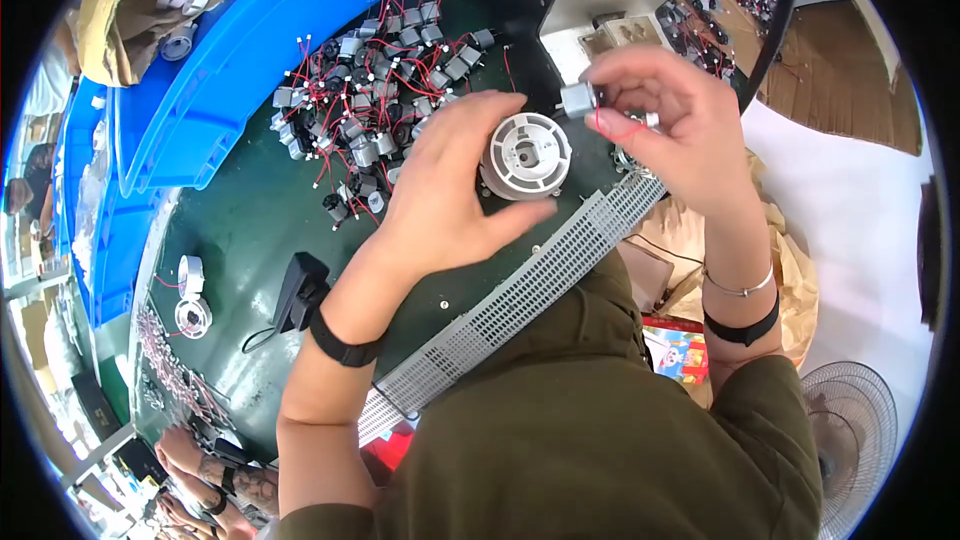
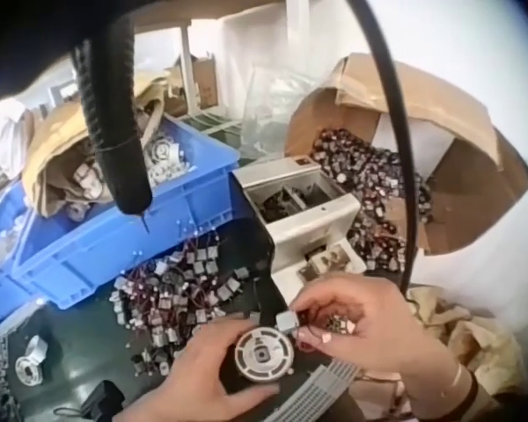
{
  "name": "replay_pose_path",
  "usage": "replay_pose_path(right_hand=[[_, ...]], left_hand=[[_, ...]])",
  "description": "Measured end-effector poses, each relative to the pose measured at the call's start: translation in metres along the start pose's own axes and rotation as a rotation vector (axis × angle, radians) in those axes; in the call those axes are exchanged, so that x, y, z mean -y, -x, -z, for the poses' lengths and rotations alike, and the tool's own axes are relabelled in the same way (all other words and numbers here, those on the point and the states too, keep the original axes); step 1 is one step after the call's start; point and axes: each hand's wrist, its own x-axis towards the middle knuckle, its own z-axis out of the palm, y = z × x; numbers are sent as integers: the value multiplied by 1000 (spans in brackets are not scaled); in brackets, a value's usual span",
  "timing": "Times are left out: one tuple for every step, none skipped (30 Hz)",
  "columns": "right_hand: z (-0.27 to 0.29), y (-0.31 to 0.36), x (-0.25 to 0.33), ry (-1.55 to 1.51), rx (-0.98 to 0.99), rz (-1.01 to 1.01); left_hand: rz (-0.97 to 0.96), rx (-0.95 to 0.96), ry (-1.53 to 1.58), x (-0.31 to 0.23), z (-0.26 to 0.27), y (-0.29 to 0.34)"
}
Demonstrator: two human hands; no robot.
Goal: The person picks up a white plastic housing and a small motor, fits the motor into the housing, and drives a screw into the assembly using a power screwdriver. The person then sets the completed unit aside and repeats the process.
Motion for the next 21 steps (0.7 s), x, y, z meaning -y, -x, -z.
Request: replay_pose_path(right_hand=[[-2, 5, -3, -30, 27, 10], [-3, 8, -4, -60, 54, 21], [-4, 7, -5, -64, 83, 2], [-6, 7, -3, -67, 89, 5], [-9, 5, -2, -48, 72, -11], [-10, 5, -1, -28, 55, -27], [-9, 6, -2, -27, 56, -26], [-7, 7, -4, -41, 39, -14], [-6, 8, -5, -55, 23, -1], [-7, 9, -5, -56, 20, 0], [-7, 10, -5, -65, 29, -18], [-8, 11, -4, -73, 38, -36], [-9, 11, -4, -73, 40, -32], [-12, 11, -4, -36, 50, -42], [-14, 11, -3, 1, 60, -53], [-16, 10, -3, 3, 61, -50], [-19, 9, -2, 60, 72, -65], [-21, 7, -1, 117, 82, -81], [-23, 6, -1, 121, 81, -80], [-25, 5, 0, 227, 95, -43], [-28, 3, 1, 333, 108, -7]], left_hand=[[-50, -43, -42, -2, 3, 5], [-100, -86, -83, -3, 4, 7], [-144, -104, -5, -1, 1, 5], [-140, -108, -9, 2, -2, 5], [-149, -81, -67, 8, -6, 5], [-158, -54, -125, 10, -8, 6], [-126, -88, -191, 5, -9, 4], [-127, -90, -191, 2, -11, 4], [-152, -169, -236, 0, -13, 5], [-155, -191, -221, -1, -13, 6], [-159, -214, -207, -3, -12, 7], [-164, -233, -194, -4, -12, 7], [-141, -174, -116, 1, -13, 6], [-118, -116, -37, 3, -13, 5], [-86, -141, -124, 3, -15, 6], [-87, -144, -126, 3, -17, 6], [-122, -228, -195, 4, -21, 5], [-157, -313, -264, 5, -24, 4], [-202, -336, -216, 6, -25, 1], [-205, -338, -213, 6, -27, 2], [-111, -301, -101, 6, -30, 4]])
